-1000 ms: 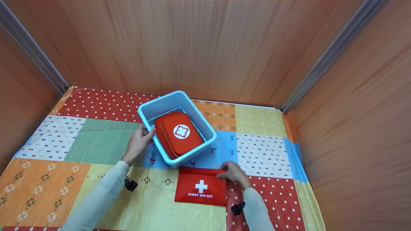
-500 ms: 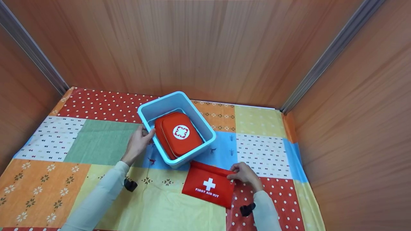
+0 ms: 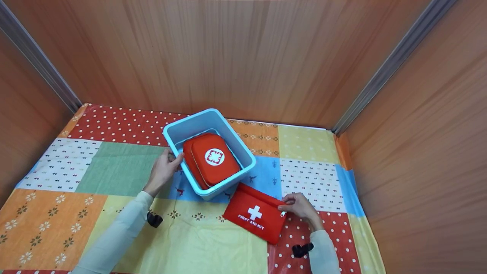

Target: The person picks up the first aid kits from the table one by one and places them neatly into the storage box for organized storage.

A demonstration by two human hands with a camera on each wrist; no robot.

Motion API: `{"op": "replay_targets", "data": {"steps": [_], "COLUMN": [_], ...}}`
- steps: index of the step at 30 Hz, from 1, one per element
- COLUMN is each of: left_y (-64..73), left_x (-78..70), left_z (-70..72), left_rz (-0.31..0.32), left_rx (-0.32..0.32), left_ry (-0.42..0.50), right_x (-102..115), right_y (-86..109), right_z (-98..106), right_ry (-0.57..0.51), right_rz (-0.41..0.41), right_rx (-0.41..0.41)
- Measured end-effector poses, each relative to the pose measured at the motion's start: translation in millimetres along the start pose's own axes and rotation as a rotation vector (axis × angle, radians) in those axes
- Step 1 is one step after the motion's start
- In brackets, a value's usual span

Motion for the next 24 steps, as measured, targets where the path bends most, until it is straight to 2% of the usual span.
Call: {"op": "replay_targets", "data": {"steps": [10, 17, 24], "left_y": [-0.4, -0.2, -0.1], "left_x": [0.7, 1.7, 1.0], "left_z": [-0.2, -0.4, -0.8], "left_rz": [0.016, 0.009, 0.009], "left_rx": [0.013, 0.01, 0.009], "left_ry": [0.013, 0.002, 0.014], "right_x": [-4, -9, -10], "right_y": [6.1, 8.2, 12.8], "right_z": [13, 21, 27], "right_ry": [-0.064, -0.115, -0.142], "right_rz": [-0.061, -0.128, -0.1], "right_rx": [-0.091, -0.202, -0.216]}}
Point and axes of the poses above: each hand's wrist, its own y-axis away from the middle knuckle, its own z-axis out of the back of the hand, x = y × z, the point moved 3 cm from there along -y, towards the middle knuckle, and after that the axes turned 6 degrees about -x, right-handed, at the moved point
